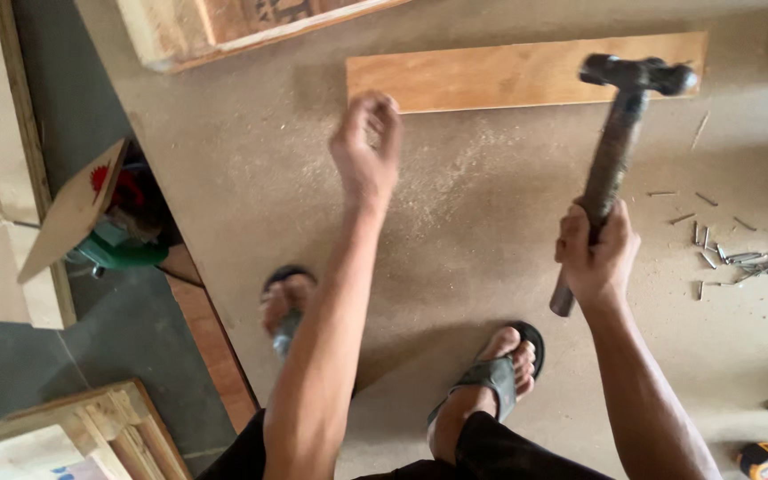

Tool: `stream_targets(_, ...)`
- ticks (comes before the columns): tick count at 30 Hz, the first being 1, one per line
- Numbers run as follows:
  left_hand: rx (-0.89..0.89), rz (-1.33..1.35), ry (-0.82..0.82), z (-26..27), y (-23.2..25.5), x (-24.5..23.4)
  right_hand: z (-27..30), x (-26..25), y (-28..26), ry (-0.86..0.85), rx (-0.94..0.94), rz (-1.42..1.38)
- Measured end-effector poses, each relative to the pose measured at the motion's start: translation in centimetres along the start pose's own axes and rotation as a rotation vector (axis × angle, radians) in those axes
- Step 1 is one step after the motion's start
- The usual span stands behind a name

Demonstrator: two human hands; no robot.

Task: The person measures, cuts, and nails together pieces of wood. They use a square to mark lines, a circular saw to cut the wood, and a hammer to drive nails into a board.

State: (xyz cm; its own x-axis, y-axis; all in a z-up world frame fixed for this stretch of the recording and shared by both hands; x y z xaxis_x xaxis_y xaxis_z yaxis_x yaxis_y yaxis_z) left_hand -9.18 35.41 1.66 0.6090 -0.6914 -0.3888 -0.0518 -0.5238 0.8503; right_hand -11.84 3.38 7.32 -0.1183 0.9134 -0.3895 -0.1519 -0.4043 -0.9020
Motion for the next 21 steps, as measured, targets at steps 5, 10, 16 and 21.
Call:
stream_targets(5,-0.005,-0.092,0.116,-3.0,-4.9,-2.1,-0.9,3.1,-3.8,-0.114,-0.084,0.154)
stream_targets(10,-0.143,-0.028,0.045,-3.0,-7.1,-1.1,-1.6,5.1,-5.3,-0.171,-0.063,0.130)
stream_targets(16,-0.132,0.018,0.062,-2.4,-7.2,-1.0,-1.8,5.7,-4.8,-0.193,-0.020,0.147)
stream_targets(21,-0.057,-0.069,0.063,-2.3,-7.4,-0.6,-1.9,5.8,-3.9,-0.230,-0.031,0.188)
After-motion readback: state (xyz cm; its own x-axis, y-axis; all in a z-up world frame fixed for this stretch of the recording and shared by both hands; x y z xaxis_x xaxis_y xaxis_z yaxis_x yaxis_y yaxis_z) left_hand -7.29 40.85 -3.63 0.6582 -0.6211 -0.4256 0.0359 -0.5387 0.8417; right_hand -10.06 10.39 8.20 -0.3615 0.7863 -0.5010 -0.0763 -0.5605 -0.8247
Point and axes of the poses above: each hand's wrist, its own z-axis away from the middle knuckle, its own x-axis out of the palm, y = z × x, the point moved 3 cm from there along -z, towards the middle knuckle, and after that the axes turned 1 degree about z, right-handed, at the moved point
